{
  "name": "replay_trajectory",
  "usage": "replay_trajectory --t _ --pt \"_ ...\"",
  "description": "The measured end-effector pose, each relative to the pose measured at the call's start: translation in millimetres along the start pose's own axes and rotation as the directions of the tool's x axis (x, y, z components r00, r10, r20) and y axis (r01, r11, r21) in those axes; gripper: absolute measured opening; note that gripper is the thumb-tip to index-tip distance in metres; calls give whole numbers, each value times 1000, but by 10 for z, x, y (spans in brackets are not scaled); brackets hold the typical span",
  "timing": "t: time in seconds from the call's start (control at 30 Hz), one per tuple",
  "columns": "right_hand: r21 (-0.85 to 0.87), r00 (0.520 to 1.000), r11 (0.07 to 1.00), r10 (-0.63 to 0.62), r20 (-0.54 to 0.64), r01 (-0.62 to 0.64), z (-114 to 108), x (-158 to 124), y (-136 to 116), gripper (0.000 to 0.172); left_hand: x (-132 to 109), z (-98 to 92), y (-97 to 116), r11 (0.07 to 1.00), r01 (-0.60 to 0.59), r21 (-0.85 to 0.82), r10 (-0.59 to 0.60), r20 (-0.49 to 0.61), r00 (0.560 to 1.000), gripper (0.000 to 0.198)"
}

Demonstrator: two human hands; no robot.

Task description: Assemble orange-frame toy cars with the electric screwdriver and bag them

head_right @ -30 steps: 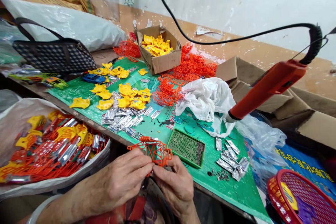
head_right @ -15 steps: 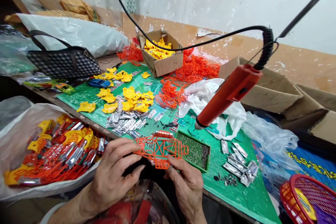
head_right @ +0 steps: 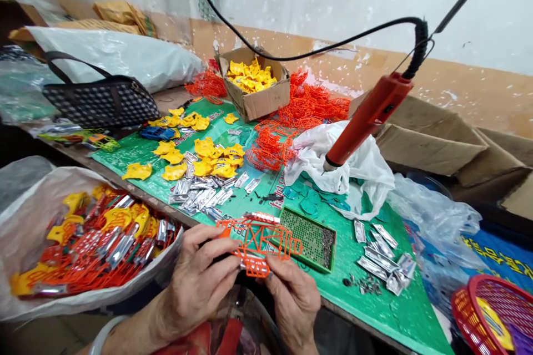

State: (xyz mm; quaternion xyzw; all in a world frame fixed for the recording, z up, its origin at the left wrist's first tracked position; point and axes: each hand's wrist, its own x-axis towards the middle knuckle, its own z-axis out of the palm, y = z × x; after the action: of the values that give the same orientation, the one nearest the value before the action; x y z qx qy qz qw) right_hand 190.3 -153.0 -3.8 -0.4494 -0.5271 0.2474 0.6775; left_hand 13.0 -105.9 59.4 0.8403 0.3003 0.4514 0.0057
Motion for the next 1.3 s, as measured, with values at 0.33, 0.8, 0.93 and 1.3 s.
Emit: replay_trajectory --t 0.33,0.8,0.93,1.3 --pt "-226 996 970 -83 31 88 36 -97 56 34 15 17 -39 987 34 -160 -27 45 999 18" --pt "-226 999 973 -43 21 47 -5 -48 6 25 65 19 -36 979 46 -196 -13 163 986 17" --pt "-198 999 980 -20 28 25 -25 -63 12 28 70 21 -47 977 33 -211 6 178 984 16" --pt "-258 1000 966 21 14 -16 -18 -112 42 15 38 43 -75 983 -5 -182 47 226 973 15"
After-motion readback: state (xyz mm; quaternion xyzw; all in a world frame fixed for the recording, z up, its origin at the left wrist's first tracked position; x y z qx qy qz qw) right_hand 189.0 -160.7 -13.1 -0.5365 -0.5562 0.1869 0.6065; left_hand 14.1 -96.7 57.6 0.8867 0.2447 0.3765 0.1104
